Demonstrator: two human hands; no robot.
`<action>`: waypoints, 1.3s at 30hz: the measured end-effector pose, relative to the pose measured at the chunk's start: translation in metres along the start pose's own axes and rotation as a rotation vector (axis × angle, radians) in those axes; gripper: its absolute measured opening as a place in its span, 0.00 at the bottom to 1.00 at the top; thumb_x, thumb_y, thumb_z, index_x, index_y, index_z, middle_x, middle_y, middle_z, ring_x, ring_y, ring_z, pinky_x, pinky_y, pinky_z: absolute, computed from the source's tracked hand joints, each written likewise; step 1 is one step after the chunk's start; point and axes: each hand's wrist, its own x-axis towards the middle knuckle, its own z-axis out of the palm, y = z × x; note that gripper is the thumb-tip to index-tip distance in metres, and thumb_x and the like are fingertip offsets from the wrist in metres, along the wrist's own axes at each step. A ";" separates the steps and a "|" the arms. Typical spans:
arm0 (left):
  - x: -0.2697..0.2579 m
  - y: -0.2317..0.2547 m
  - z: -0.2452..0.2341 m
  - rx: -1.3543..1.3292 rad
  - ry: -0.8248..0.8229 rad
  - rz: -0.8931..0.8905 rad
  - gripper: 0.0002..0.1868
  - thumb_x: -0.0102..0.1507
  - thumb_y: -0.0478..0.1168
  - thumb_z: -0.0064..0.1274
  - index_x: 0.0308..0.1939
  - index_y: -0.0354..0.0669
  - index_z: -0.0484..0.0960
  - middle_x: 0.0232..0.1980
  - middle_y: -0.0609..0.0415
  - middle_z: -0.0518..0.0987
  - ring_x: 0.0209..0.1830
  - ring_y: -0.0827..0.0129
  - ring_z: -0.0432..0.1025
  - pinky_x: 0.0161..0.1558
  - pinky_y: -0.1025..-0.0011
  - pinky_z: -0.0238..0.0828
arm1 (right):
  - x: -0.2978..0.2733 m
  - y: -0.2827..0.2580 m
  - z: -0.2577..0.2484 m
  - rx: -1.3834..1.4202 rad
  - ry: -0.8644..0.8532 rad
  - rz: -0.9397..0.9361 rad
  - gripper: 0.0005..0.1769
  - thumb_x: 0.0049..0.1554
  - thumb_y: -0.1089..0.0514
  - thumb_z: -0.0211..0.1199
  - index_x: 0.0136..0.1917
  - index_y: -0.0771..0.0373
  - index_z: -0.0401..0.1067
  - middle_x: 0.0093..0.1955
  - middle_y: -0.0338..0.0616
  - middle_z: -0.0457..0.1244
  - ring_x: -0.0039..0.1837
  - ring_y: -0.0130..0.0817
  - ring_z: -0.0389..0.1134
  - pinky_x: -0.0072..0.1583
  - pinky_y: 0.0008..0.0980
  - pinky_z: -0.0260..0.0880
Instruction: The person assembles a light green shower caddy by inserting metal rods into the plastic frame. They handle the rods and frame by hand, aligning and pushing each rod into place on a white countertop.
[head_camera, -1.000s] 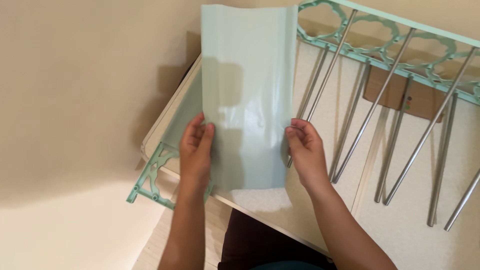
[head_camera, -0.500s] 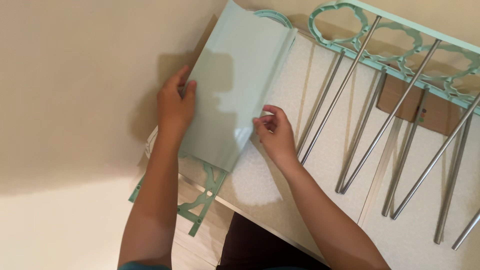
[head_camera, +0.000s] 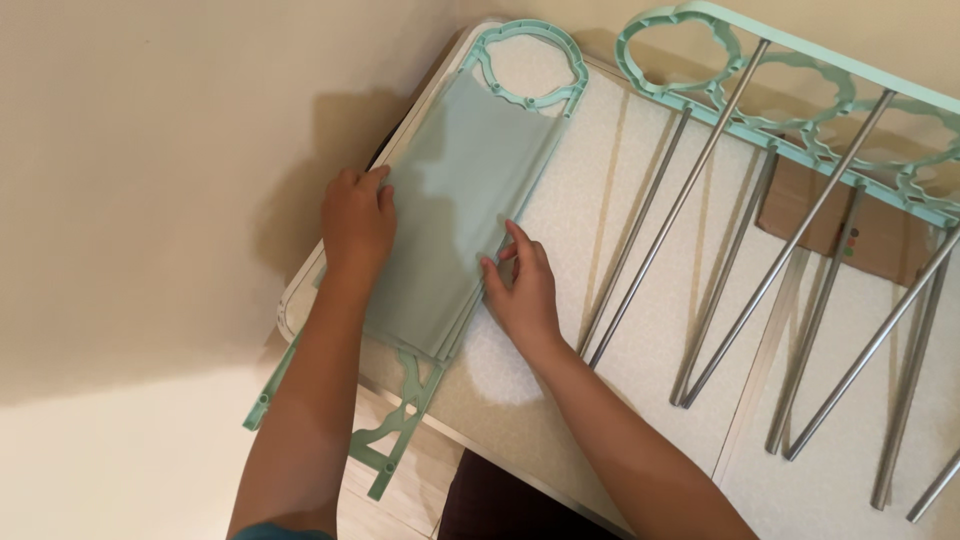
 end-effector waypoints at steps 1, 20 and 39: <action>-0.002 -0.001 0.001 0.009 0.018 0.024 0.14 0.66 0.36 0.56 0.55 0.40 0.84 0.48 0.44 0.77 0.49 0.50 0.72 0.51 0.56 0.70 | -0.001 0.003 0.001 -0.018 -0.004 0.012 0.34 0.59 0.56 0.66 0.76 0.60 0.61 0.51 0.43 0.60 0.45 0.30 0.60 0.49 0.31 0.67; -0.014 -0.006 0.014 0.018 -0.013 -0.037 0.17 0.66 0.38 0.56 0.57 0.35 0.82 0.50 0.44 0.77 0.51 0.52 0.72 0.50 0.57 0.72 | 0.006 0.026 0.011 0.028 0.020 -0.019 0.25 0.66 0.59 0.53 0.76 0.61 0.62 0.59 0.45 0.59 0.56 0.31 0.66 0.59 0.30 0.71; -0.088 0.140 -0.010 -0.292 -0.048 0.291 0.30 0.65 0.43 0.59 0.68 0.35 0.72 0.65 0.37 0.73 0.70 0.38 0.62 0.69 0.49 0.59 | -0.067 -0.009 -0.105 0.301 -0.078 0.016 0.29 0.61 0.61 0.58 0.75 0.58 0.58 0.63 0.43 0.61 0.64 0.31 0.66 0.54 0.30 0.75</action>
